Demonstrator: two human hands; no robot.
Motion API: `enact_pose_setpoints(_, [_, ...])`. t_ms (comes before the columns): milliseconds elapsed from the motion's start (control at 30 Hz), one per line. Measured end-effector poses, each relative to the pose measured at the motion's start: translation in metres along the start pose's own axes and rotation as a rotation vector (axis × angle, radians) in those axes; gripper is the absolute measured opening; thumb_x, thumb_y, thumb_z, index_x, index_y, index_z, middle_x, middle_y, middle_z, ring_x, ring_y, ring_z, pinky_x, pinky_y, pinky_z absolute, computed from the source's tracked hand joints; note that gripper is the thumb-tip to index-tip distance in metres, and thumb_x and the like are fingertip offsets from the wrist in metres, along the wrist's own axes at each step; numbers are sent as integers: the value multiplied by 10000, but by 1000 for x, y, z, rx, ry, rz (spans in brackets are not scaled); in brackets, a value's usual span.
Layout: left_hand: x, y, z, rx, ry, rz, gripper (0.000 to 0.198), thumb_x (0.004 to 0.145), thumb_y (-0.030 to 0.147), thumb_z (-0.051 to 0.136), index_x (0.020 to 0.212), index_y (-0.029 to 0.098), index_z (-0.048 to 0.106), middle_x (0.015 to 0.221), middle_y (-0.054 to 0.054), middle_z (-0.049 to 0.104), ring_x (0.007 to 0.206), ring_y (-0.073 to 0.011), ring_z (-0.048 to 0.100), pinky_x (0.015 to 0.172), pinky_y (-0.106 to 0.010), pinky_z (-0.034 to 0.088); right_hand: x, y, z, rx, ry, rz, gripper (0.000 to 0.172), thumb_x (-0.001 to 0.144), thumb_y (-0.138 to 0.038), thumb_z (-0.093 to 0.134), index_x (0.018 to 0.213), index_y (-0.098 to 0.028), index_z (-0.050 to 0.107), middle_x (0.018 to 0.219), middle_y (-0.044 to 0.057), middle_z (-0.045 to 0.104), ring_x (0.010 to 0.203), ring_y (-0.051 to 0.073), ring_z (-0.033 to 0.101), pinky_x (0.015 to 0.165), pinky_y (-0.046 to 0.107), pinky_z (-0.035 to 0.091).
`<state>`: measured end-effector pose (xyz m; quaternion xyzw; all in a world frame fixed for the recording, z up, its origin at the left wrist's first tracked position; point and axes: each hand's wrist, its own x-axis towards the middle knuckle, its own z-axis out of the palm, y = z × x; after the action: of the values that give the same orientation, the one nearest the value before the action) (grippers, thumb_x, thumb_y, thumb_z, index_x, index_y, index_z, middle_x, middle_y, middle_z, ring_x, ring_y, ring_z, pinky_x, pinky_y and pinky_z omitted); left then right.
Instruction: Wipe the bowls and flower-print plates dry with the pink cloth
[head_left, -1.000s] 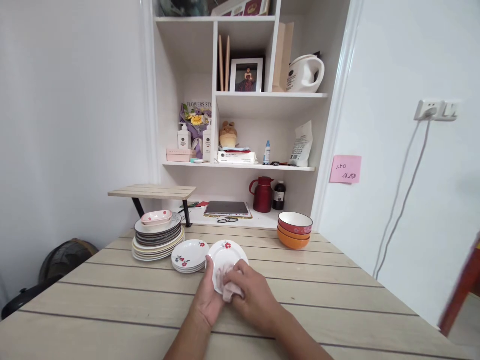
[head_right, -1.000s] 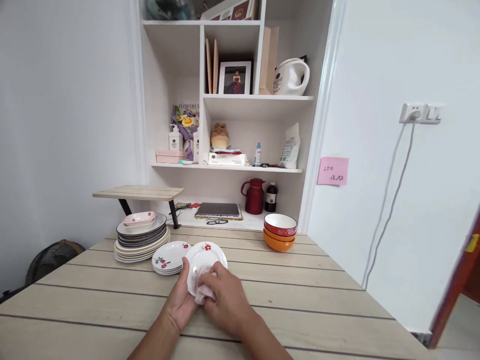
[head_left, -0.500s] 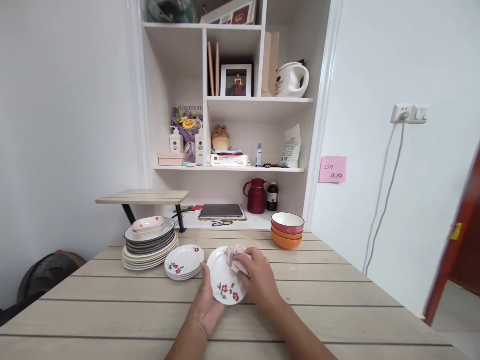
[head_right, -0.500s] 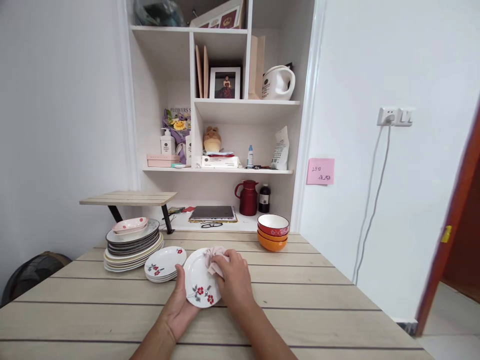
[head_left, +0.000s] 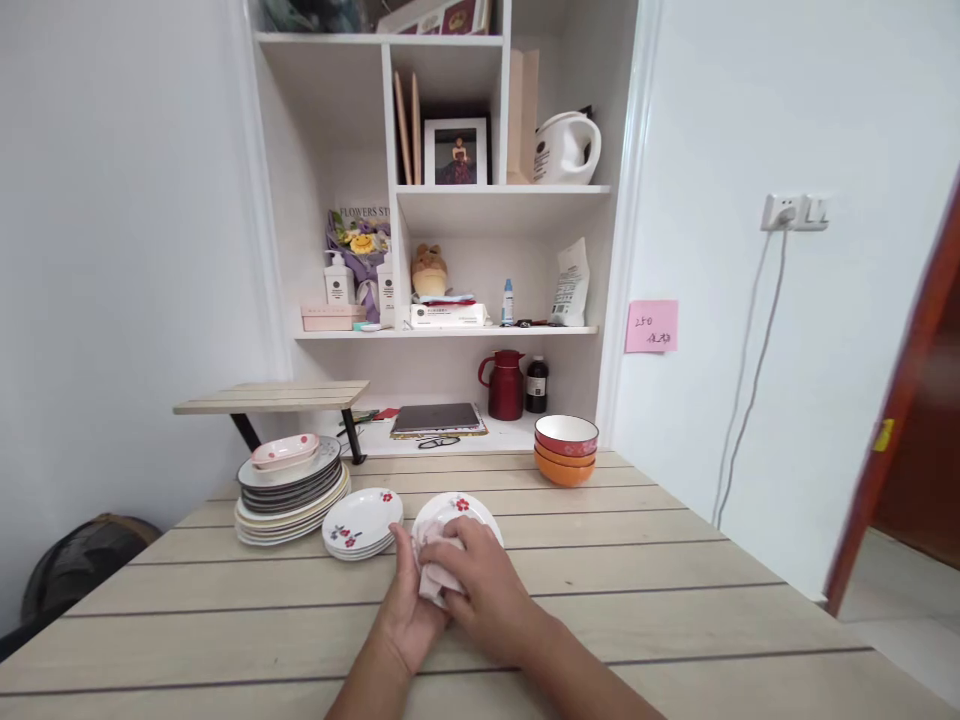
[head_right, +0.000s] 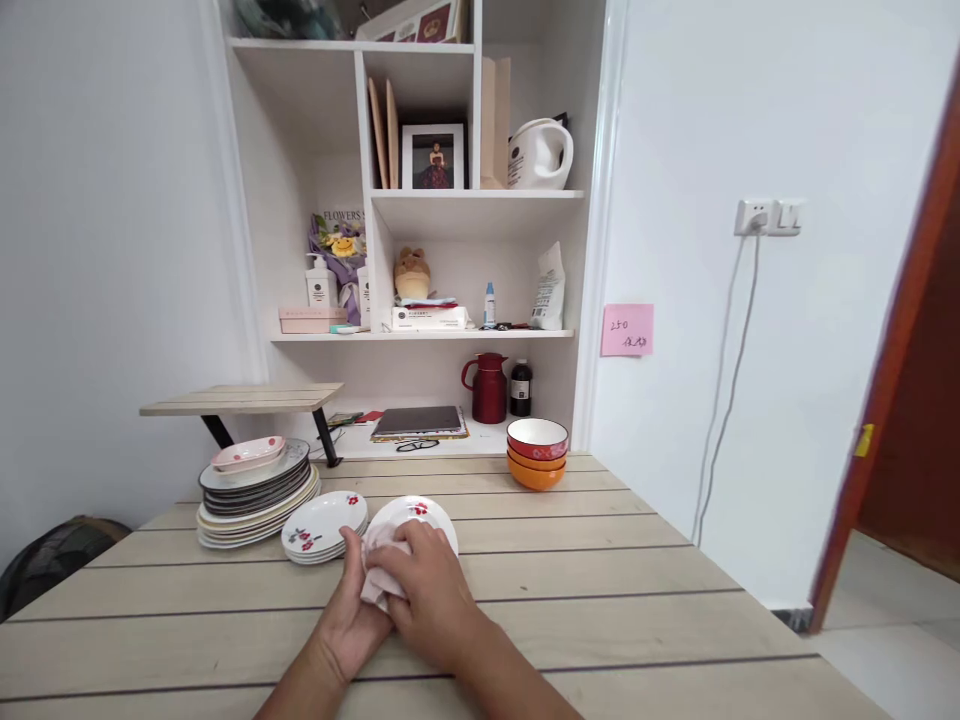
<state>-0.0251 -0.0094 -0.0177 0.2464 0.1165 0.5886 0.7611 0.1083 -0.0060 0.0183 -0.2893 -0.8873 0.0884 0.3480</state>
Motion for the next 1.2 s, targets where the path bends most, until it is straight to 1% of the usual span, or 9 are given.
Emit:
enact_pose_setpoints(167, [3,-7,8,-18,-42,-44,643,888,654,391,1363,243,531,1273,-115,658,1251,-299,553,1097,-495,344,4,16,-8,-89,131,136,640,699,-5,517,1218,-368,606,1230,54,503,1139,254,466,944,396,345])
enact_pose_setpoints(300, [3,-7,13,1,31,37,672,888,660,360,1375,227,524,1279,-137,652,1273,-302,535,1122,-500,305,4,29,-15,-131,172,252,521,779,-66,516,1203,-352,621,1210,66,521,1121,262,487,935,402,353])
enact_pose_setpoints(400, [3,-5,15,-1,66,101,707,874,682,360,1366,205,537,1255,-149,665,1270,-308,537,1129,-505,296,3,33,-16,-109,147,303,447,751,-62,533,1103,-305,662,1121,64,544,1060,248,515,901,375,375])
enact_pose_setpoints(500, [4,-2,12,-10,73,145,688,881,667,392,1357,195,546,1250,-145,669,1262,-305,545,1124,-496,315,1,27,-13,-51,88,283,410,699,-52,551,1019,-278,671,1049,48,544,971,220,532,834,331,404])
enact_pose_setpoints(600, [3,1,7,-29,64,167,692,872,675,417,1320,173,581,1243,-143,673,1245,-304,560,1111,-464,348,-1,14,-11,41,-10,178,413,689,-59,550,1020,-278,660,1036,34,542,933,199,537,794,303,418])
enact_pose_setpoints(767, [-1,1,6,2,57,44,655,888,648,428,1255,140,622,1204,-140,691,1205,-293,589,1079,-419,392,-2,0,-7,116,-72,18,592,654,-7,525,1152,-310,630,1125,35,527,1026,202,516,885,326,408])
enact_pose_setpoints(867, [0,-2,7,0,25,-25,664,877,675,414,1277,181,603,1220,-121,685,1207,-294,586,1064,-440,398,0,4,-6,65,-3,54,671,654,14,516,1218,-339,607,1221,51,494,1133,238,470,957,383,372])
enact_pose_setpoints(1000, [3,-6,6,-21,-32,-87,687,855,712,394,1317,235,572,1262,-114,664,1250,-305,552,1076,-483,364,3,18,-7,0,109,141,646,712,3,494,1242,-352,594,1277,63,470,1181,254,452,974,407,358])
enact_pose_setpoints(1200, [3,-5,9,14,30,53,759,828,741,399,1337,203,565,1291,-148,643,1279,-318,525,1115,-500,310,3,26,-11,-2,131,262,464,717,-45,531,1088,-299,644,1128,52,519,1031,231,514,894,364,396])
